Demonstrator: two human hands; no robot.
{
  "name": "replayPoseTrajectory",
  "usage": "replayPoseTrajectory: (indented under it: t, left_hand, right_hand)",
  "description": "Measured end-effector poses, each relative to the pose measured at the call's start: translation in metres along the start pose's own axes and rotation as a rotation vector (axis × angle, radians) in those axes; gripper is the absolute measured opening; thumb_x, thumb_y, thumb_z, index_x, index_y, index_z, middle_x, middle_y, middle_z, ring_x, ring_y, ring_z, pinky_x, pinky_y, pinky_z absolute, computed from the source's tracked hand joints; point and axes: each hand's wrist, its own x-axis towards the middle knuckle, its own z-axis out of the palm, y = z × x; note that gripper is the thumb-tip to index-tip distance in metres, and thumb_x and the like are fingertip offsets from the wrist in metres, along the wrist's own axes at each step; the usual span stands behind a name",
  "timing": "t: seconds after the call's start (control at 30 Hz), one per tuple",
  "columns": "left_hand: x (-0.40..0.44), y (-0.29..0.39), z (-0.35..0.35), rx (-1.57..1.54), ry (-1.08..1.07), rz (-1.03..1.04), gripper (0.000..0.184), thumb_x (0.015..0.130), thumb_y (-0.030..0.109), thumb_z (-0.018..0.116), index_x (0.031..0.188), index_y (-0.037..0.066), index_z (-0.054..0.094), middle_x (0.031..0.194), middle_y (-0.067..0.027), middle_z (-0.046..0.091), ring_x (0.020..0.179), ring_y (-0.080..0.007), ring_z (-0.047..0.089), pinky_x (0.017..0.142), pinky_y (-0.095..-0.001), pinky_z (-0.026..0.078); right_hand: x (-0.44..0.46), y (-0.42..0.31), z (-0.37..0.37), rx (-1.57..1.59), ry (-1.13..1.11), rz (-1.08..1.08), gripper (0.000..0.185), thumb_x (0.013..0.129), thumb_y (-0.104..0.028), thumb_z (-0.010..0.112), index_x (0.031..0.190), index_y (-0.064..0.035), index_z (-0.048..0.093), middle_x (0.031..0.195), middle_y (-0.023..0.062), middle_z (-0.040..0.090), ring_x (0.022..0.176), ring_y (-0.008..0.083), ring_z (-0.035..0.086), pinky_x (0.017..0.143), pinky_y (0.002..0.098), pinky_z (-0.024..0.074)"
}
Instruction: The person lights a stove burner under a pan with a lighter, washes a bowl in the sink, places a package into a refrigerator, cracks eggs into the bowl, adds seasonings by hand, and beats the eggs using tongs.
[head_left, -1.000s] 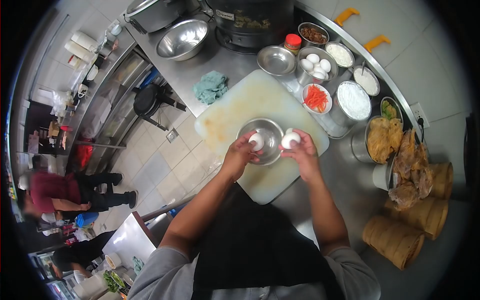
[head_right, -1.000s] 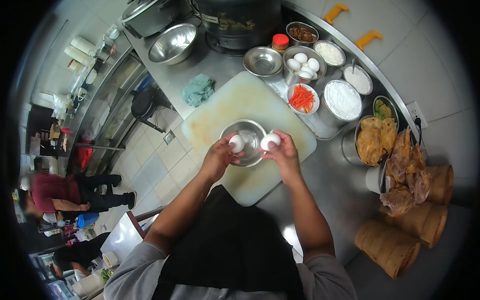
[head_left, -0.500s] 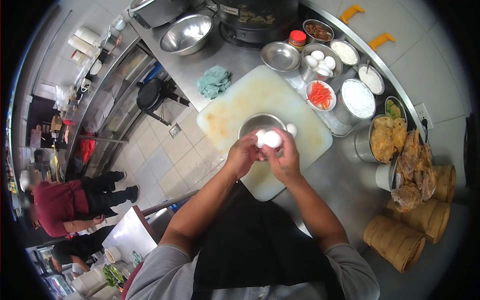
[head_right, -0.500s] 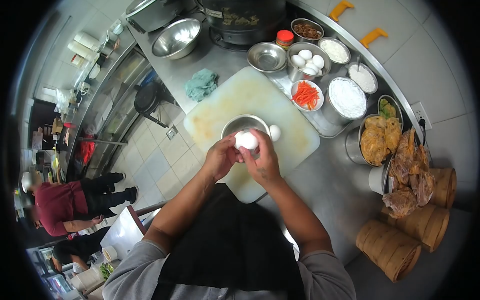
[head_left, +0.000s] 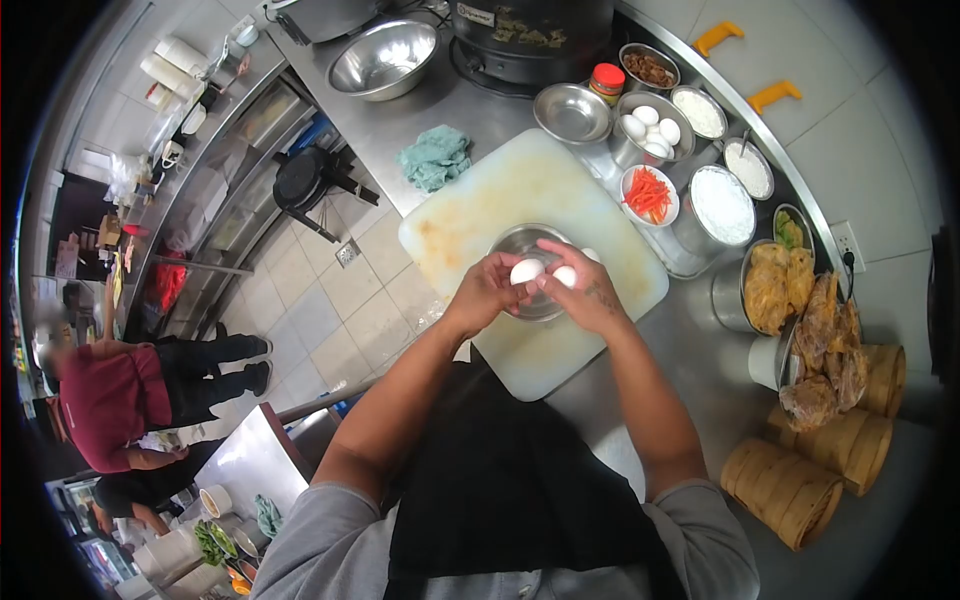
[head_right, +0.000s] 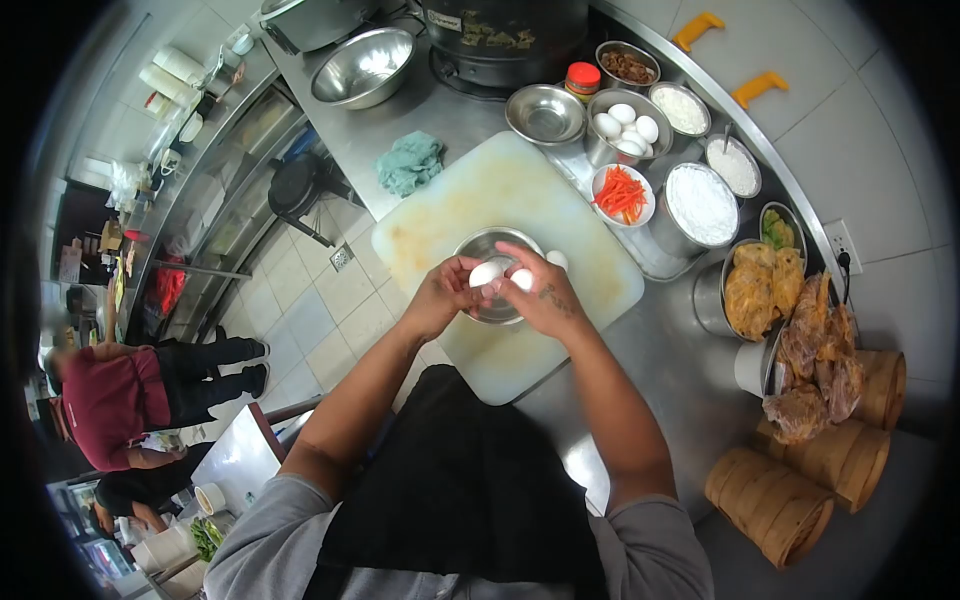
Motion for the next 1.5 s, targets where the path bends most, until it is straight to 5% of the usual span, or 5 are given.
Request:
replayPoseTrajectory:
  t: [0.13, 0.73, 1.03, 1.2, 1.5]
  left_hand:
    - [0.004, 0.007, -0.005, -0.001, -0.031, -0.005, 0.039, 0.081, 0.011, 0.073, 0.113, -0.002, 0.054, 0.091, -0.0069, 0.065, 0.073, -0.0105, 0.062, 0.064, -0.0245, 0.053]
    - [0.03, -0.013, -0.008, 0.268, 0.134, 0.011, 0.033, 0.073, 0.004, 0.073, 0.101, -0.007, 0.059, 0.082, -0.0086, 0.065, 0.067, -0.0108, 0.062, 0.056, -0.0231, 0.052]
    - [0.032, -0.023, -0.006, 0.436, 0.221, 0.159, 0.038, 0.069, 0.005, 0.074, 0.102, -0.006, 0.06, 0.085, -0.0075, 0.065, 0.071, -0.0102, 0.061, 0.062, -0.0235, 0.05]
    - [0.027, -0.016, -0.005, 0.61, 0.217, 0.199, 0.04, 0.068, 0.005, 0.074, 0.105, -0.003, 0.061, 0.086, -0.0051, 0.063, 0.07, -0.0096, 0.059, 0.064, -0.024, 0.049]
    - [0.011, 0.005, 0.0, 0.938, 0.236, 0.456, 0.043, 0.069, 0.002, 0.067, 0.112, 0.005, 0.063, 0.102, -0.0094, 0.057, 0.084, -0.0233, 0.06, 0.073, -0.0314, 0.051]
  right_hand:
    - [0.017, 0.013, -0.008, -0.041, -0.16, 0.017, 0.045, 0.081, -0.021, 0.069, 0.123, -0.0071, 0.059, 0.092, 0.0094, 0.067, 0.082, 0.0162, 0.063, 0.075, 0.0293, 0.0495]
    - [0.023, 0.035, 0.013, -0.156, 0.004, 0.023, 0.039, 0.08, -0.013, 0.067, 0.116, -0.0001, 0.063, 0.097, 0.0117, 0.069, 0.086, 0.0132, 0.065, 0.077, 0.0266, 0.0512]
    - [0.019, 0.027, 0.017, -0.181, 0.049, 0.034, 0.041, 0.078, -0.013, 0.065, 0.117, -0.0015, 0.062, 0.105, 0.0185, 0.067, 0.094, 0.0221, 0.066, 0.083, 0.0302, 0.0508]
    - [0.019, 0.033, 0.018, -0.348, 0.159, -0.185, 0.036, 0.076, -0.014, 0.063, 0.112, -0.0053, 0.065, 0.096, 0.0172, 0.067, 0.086, 0.0315, 0.065, 0.078, 0.0375, 0.0519]
    - [0.012, 0.034, -0.006, -0.762, 0.116, -0.545, 0.049, 0.074, -0.007, 0.066, 0.121, -0.018, 0.059, 0.111, 0.0076, 0.06, 0.093, 0.0247, 0.061, 0.074, 0.0377, 0.0515]
